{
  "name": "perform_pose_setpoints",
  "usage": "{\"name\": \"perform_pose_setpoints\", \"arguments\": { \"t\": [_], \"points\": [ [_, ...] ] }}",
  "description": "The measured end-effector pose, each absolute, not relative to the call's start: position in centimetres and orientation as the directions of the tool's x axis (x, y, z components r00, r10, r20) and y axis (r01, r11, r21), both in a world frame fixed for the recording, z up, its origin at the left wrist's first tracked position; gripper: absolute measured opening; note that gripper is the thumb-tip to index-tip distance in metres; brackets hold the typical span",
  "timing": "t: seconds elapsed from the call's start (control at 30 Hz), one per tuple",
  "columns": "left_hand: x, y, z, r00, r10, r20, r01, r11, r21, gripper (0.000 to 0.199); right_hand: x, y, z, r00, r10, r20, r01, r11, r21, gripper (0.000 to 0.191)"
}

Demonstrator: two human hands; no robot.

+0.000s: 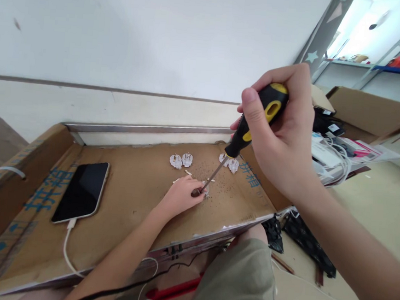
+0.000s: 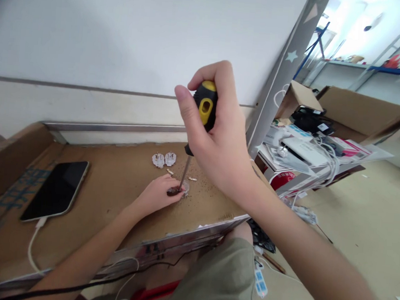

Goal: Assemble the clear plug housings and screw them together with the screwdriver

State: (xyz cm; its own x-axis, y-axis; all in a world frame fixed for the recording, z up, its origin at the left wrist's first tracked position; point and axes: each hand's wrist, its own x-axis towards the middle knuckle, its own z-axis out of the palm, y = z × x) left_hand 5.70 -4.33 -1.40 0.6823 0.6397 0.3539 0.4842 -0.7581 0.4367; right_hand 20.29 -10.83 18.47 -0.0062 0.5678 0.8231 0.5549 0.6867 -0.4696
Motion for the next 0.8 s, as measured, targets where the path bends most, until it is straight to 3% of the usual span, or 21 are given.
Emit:
{"name": "perform_pose_setpoints", "arguments": {
  "t": [0.8],
  "points": [
    [5.5, -4.63, -1.12, 0.652, 0.671, 0.353, 0.499, -0.73, 0.467, 0.009, 20.41, -10.61, 18.68, 0.019, 0.568, 0.823, 0.506, 0.704, -0.497, 0.018]
  ]
}}
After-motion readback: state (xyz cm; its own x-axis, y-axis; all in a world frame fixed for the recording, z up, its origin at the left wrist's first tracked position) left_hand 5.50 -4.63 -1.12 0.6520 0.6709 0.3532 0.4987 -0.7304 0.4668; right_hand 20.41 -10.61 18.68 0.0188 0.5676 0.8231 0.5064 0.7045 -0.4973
